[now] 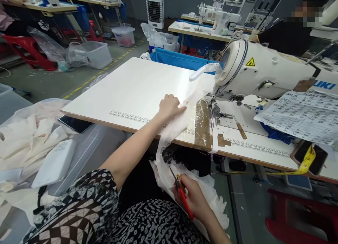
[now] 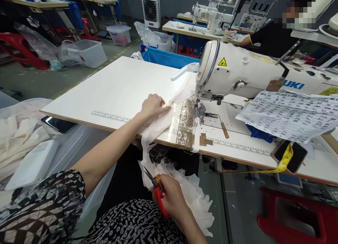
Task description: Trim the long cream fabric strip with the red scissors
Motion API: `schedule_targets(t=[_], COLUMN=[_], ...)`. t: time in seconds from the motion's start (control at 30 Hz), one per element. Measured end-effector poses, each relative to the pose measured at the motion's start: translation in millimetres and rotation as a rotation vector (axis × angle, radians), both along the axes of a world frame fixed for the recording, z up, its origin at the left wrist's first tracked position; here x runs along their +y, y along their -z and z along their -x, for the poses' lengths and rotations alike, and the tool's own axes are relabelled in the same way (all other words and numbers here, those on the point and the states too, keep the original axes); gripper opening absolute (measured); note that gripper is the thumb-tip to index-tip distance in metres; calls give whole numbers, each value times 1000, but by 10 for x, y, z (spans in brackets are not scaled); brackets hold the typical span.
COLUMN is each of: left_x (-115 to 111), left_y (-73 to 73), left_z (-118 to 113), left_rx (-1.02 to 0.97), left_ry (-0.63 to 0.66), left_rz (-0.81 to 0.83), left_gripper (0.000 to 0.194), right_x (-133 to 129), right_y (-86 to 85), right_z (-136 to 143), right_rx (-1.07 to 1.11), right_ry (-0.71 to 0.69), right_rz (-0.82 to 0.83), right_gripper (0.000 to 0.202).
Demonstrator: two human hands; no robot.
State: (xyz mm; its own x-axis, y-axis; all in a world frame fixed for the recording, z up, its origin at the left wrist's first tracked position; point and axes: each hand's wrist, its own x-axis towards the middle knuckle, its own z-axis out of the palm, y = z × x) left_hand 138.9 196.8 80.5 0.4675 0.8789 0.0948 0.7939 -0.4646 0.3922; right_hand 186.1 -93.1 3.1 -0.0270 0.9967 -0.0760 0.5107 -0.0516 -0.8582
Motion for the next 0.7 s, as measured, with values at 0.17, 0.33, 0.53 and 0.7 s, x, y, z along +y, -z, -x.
schedule_targets(t=[0.17,0.33,0.53,0.7], left_x=[-49,-30,-310,-739], left_y=[20,22,-23,-2], left_z=[-83,96,744,1309], left_rx=[69,-186,-416,-432], left_ry=[43,73,284,152], left_rz=[-49,55,154,344], left_gripper=[16,20,29,41], right_x=[41,7,0,47], right_y=[-26,-28,-24,-253], right_z=[37,35,-16,-141], right_rx=[-5,-6,-12,-1], right_ry=[-13,-17,-11,-1], right_rz=[-7,-10,-66,-106], right_gripper=[23,23,23,14])
